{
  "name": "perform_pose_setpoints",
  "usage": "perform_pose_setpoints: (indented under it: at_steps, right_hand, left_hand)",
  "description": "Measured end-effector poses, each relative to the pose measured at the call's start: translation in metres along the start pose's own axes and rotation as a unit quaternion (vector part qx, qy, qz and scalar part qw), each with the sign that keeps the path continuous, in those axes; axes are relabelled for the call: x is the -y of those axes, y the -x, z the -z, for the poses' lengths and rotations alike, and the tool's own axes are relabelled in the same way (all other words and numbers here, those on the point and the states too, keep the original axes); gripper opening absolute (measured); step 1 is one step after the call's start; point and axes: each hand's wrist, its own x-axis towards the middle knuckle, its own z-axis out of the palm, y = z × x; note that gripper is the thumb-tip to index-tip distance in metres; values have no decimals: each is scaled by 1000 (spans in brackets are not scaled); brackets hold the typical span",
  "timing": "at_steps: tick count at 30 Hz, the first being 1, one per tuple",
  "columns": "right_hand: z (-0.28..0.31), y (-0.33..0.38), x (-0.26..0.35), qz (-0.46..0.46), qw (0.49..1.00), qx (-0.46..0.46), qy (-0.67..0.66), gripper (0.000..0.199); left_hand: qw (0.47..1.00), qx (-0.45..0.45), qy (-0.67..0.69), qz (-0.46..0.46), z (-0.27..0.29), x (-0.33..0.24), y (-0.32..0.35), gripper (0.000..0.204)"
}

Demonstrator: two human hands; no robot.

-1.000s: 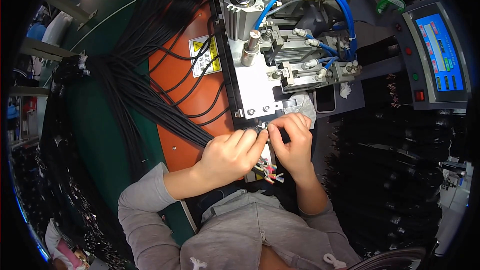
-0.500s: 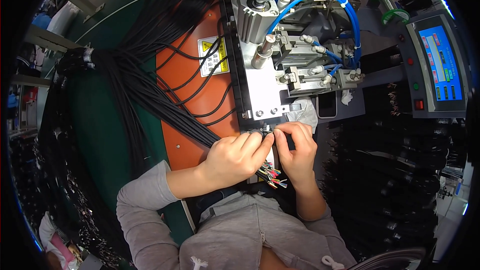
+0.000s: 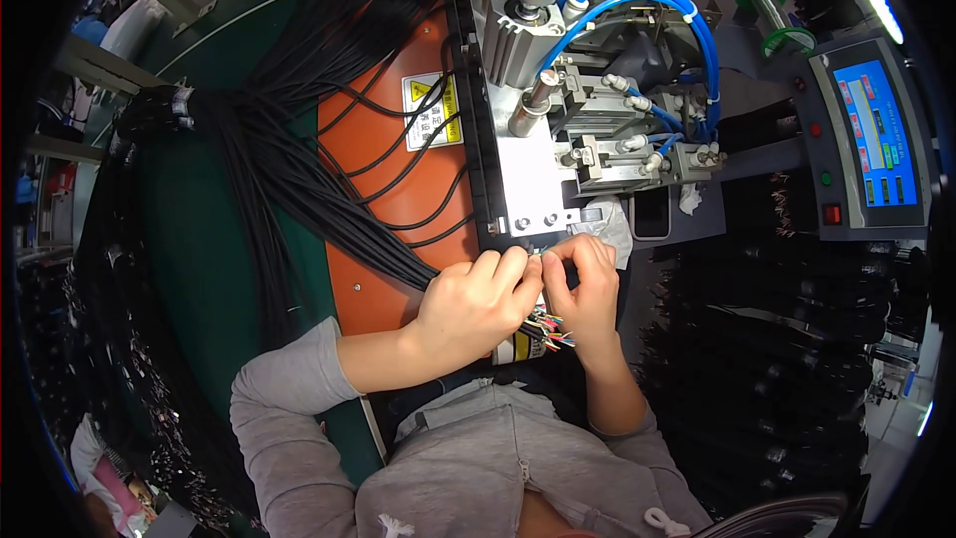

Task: The person assembles complex wiring harnesses from electrical wires and connectors using an automated wire processing machine on a factory workbench.

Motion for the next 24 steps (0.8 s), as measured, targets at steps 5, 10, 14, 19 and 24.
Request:
perform_pose_setpoints:
  at_steps: [5, 10, 14, 19, 24]
  right_hand:
    - [0, 3, -2, -19, 999, 13, -31, 13]
    - [-7, 1, -9, 4, 997, -28, -66, 8]
    - [-17, 7, -16, -38, 992, -52, -110, 8]
    - [-33, 18, -31, -263, 833, 9, -486, 7]
    - [-25, 15, -19, -210, 912, -37, -350, 4]
  left_hand:
    - [1000, 5, 4, 2, 1, 0, 1, 26]
    - [1000, 7, 10, -2, 3, 1, 0, 25]
    - [1000, -14, 5, -18, -1, 5, -2, 23]
    - [998, -49, 10, -26, -3, 8, -3, 15]
    - [997, -66, 24, -26, -7, 14, -3, 12]
